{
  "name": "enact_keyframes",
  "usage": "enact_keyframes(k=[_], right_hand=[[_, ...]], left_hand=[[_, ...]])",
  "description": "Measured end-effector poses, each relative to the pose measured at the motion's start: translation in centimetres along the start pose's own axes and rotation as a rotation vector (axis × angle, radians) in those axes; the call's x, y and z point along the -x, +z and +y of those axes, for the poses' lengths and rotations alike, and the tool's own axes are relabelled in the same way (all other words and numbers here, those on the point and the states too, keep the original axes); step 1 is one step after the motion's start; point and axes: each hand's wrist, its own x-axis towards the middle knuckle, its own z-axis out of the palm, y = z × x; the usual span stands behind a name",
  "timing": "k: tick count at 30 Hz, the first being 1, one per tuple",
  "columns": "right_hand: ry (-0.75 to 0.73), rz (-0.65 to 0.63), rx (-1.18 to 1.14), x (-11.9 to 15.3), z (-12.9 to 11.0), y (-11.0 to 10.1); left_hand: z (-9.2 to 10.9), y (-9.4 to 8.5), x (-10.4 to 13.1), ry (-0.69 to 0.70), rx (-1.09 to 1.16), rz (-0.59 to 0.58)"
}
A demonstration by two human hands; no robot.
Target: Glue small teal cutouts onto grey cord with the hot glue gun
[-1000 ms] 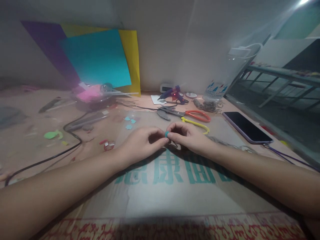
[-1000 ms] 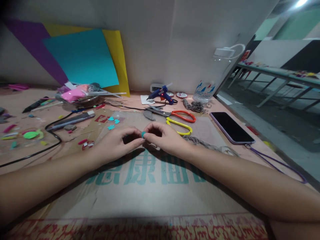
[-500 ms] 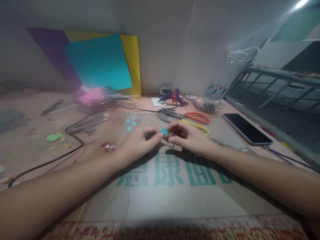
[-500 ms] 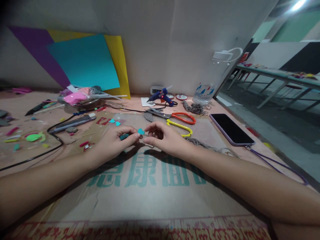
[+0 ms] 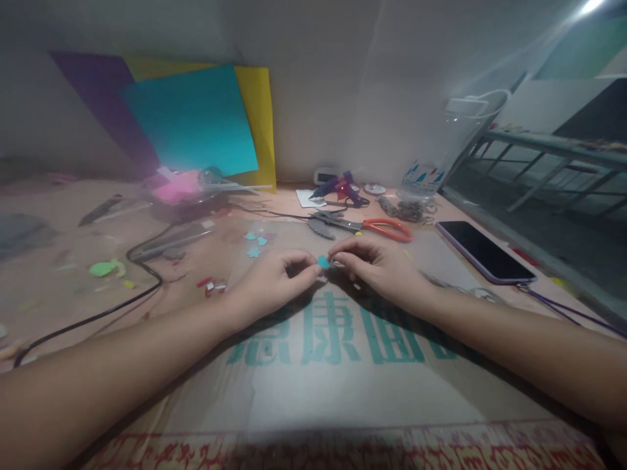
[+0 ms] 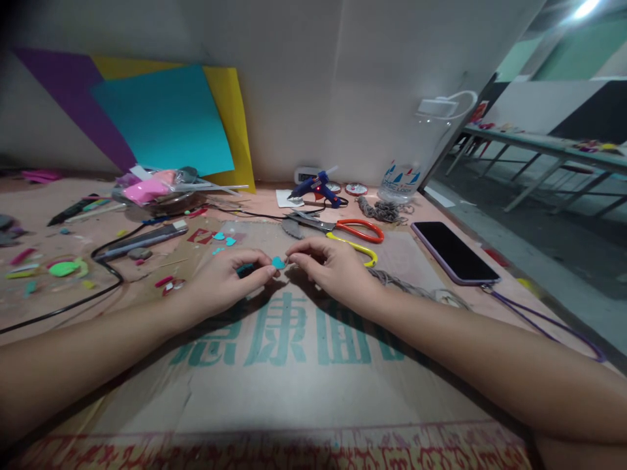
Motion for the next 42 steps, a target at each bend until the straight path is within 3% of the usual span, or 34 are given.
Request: enact_keyframes(k=[11, 16, 19, 22, 26, 35, 42], right_hand=[[-0.219, 0.047, 0.124, 0.3, -0.3, 0.2], [-0.253, 0.038, 0.103, 0.4, -0.1, 0.3], [-0.198, 0.03, -0.028, 0.1, 0.2, 0.5], [-0.071, 0.016, -0.167, -0.2, 0.5, 0.5], [0.023, 0.016, -0.145, -0.4, 0.7, 0.2], [0.044, -0.072, -0.083, -0.3, -0.1, 0.2], [0.187, -0.117, -0.187, -0.2, 0.0, 0.2]], left_hand=[[0.0, 0.2, 0.0, 0.019, 0.03, -0.093], [0.0, 0.2, 0.0, 0.024, 0.056, -0.099], [0.0, 0.1, 0.0, 0.031, 0.069, -0.079], [0.0, 0.1, 0.0, -0.049, 0.141, -0.059], [-0.3, 0.1, -0.2, -0.145, 0.237, 0.004], [0.1, -0.1, -0.1, 0.016, 0.067, 0.054], [0.5, -0.1, 0.0, 0.041, 0.016, 0.032]])
